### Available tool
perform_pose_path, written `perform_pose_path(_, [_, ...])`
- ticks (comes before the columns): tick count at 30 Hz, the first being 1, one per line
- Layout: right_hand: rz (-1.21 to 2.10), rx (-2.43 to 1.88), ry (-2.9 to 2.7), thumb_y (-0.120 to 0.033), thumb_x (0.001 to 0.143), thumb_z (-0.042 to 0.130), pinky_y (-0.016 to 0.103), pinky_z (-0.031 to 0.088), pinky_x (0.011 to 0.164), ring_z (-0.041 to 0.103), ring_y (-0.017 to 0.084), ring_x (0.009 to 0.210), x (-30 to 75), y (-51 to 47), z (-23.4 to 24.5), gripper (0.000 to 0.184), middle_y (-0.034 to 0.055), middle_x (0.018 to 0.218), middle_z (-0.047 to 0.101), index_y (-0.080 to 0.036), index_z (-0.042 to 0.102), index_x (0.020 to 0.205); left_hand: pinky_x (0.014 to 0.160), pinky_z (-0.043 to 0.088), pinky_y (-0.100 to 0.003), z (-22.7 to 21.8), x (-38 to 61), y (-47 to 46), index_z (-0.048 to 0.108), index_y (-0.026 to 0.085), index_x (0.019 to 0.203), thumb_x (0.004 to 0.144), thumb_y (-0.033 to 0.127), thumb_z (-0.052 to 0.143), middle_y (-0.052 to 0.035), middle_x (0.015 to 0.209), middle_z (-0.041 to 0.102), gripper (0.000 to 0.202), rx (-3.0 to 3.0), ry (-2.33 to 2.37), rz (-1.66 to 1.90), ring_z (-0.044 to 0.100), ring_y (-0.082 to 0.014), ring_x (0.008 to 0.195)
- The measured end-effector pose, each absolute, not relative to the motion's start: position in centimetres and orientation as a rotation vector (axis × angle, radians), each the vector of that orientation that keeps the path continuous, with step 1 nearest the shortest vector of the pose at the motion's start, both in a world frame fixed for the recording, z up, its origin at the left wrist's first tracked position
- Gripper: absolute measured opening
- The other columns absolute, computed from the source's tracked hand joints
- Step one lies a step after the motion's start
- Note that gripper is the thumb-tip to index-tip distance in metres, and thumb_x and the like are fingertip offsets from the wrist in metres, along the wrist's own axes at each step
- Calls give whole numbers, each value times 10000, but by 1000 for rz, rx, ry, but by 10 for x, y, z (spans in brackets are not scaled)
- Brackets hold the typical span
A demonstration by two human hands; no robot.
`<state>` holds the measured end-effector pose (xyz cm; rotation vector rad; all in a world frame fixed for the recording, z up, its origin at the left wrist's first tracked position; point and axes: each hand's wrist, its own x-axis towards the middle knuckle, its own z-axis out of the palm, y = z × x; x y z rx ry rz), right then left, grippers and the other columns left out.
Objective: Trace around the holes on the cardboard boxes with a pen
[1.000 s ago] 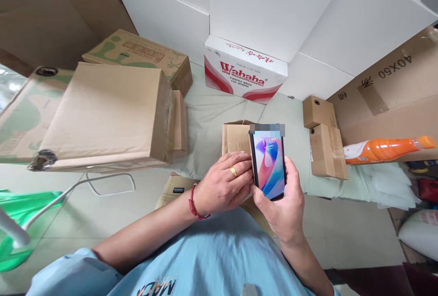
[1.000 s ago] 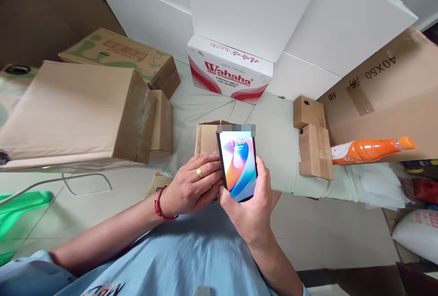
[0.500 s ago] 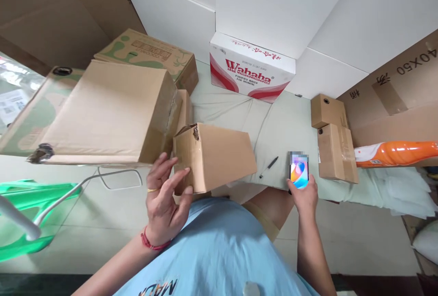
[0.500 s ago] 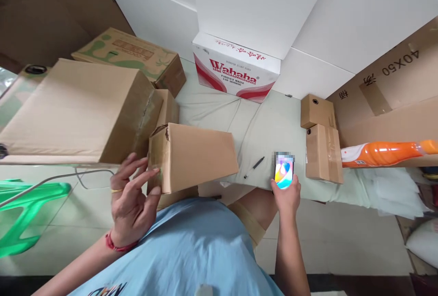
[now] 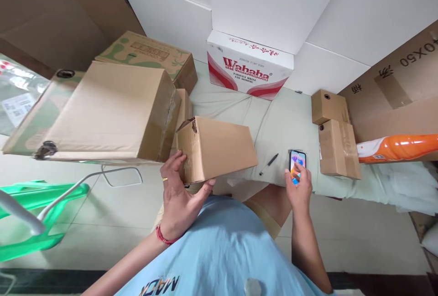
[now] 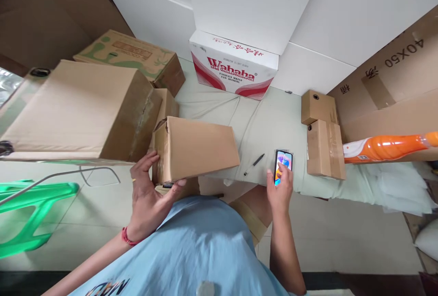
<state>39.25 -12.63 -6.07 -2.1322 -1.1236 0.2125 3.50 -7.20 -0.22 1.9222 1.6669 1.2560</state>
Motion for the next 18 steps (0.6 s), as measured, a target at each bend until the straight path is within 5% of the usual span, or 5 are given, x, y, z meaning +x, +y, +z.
perform_pose_path(4, [661,-1863,-1097,-645,1008,596,502,602,1043,683,300,1288,365,-115,-55,620,193,1408,688,-180,644,1415,1232,432,-668,0,36,-74,467,223,1506,985,618,706,-211,1533,490,696,1901,1627,1225,479,-425,1500])
perform_pose_path(9, [992,-1558,-1262,-633,1091,486,507,500,1237,483,260,1587,332,-90,-38,623,126,1695,521,-267,552,1591,1288,369,-675,8,25,-78,508,233,1496,1075,619,528,-206,1602,467,571,1736,1544,1156,426,-411,1572])
perform_pose_path(12, [1070,-1452,-1353,-633,1093,496,524,388,1327,421,266,1634,318,-83,-30,580,106,1725,488,-279,624,1534,1288,390,-671,14,19,-78,510,247,1492,1065,669,500,-195,1661,440,601,1578,1520,1068,410,-421,1599])
perform_pose_path(18, [1067,-1436,-1322,-618,1064,568,505,460,1268,457,297,1602,303,-99,-26,490,124,1688,501,-281,701,1395,1254,429,-701,21,22,-67,468,248,1529,933,736,676,-187,1653,478,798,1459,1659,961,457,-454,1553])
